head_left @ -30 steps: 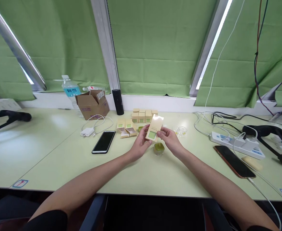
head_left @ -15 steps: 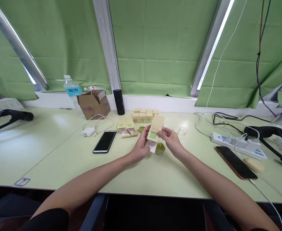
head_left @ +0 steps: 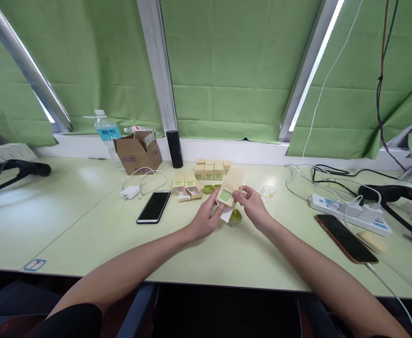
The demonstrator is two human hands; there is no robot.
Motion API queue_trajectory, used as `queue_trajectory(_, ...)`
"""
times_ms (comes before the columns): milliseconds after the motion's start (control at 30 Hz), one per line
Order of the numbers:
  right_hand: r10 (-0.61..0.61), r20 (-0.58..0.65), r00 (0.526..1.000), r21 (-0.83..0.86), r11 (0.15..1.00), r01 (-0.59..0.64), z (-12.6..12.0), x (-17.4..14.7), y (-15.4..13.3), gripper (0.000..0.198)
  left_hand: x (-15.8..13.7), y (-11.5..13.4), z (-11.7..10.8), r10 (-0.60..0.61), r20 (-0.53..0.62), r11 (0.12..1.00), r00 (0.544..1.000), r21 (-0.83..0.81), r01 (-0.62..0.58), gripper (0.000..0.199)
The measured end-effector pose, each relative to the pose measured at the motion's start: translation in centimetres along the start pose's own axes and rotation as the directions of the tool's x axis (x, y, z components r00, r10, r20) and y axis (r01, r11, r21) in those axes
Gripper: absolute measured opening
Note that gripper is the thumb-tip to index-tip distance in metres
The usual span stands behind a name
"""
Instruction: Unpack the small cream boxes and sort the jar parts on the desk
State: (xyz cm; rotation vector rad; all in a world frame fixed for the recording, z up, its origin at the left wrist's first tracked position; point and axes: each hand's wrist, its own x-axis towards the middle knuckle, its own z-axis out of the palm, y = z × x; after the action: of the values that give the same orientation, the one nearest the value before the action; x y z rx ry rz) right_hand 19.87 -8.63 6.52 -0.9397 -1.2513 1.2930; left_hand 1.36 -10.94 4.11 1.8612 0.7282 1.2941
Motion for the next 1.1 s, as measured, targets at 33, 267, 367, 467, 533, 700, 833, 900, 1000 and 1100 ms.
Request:
queue_trajectory(33,0.01,-0.007,1.0,-0.003,1.0,-0.01,0.0,0.0,-0.1,0.061,0.0,0.0,0.0,-0.002,0.008,1.0,1.0,0.011,0.002,0.055)
queue_trajectory(267,0.011,-0.01,1.0,0.021,1.0,-0.011,0.1,0.0,-0.2,0.07,0.3,-0.6,0.1,-0.066,-0.058,0.997,0.996,-0.053,0.063,0.054)
queue_trajectory(367,0.014,0.02,1.0,0.047,0.999,-0.015,0.1,-0.1,-0.1,0.069,0.4,-0.6,0.3,-0.104,-0.043,0.985,0.994,-0.146,0.097,0.064)
queue_trajectory(467,0.011,0.039,0.999,0.038,0.999,-0.012,0.0,-0.1,-0.2,0.065,0.4,-0.3,0.4,-0.131,-0.027,0.973,0.991,-0.193,0.124,0.077)
queue_trajectory(533,0.001,0.054,0.999,0.027,1.0,-0.002,-0.1,-0.2,-0.3,0.062,0.4,-0.1,0.3,-0.149,-0.013,0.969,0.989,-0.204,0.143,0.082)
queue_trajectory(700,-0.036,0.071,0.997,0.007,0.999,0.035,0.1,-0.5,-0.8,0.063,0.5,0.2,-0.4,-0.144,0.001,0.961,0.99,-0.239,0.14,0.072)
queue_trajectory(833,-0.04,0.04,0.998,0.003,0.999,0.04,0.4,-0.6,-0.8,0.061,1.1,0.4,-1.1,-0.188,-0.039,0.964,0.981,-0.197,0.177,0.051)
queue_trajectory(900,-0.042,0.031,0.999,0.009,0.999,0.042,0.5,-0.7,-0.7,0.059,1.4,0.5,-1.3,-0.203,-0.081,0.972,0.976,-0.134,0.192,0.046)
queue_trajectory(1000,-0.051,0.027,0.998,0.025,0.998,0.05,0.6,-0.8,-0.6,0.055,1.8,0.4,-1.3,-0.221,-0.106,0.974,0.969,-0.08,0.213,0.044)
queue_trajectory(1100,-0.065,0.036,0.997,-0.002,0.998,0.065,0.6,-1.0,-0.5,0.048,1.9,0.4,-1.4,-0.236,-0.102,0.971,0.966,-0.056,0.232,0.042)
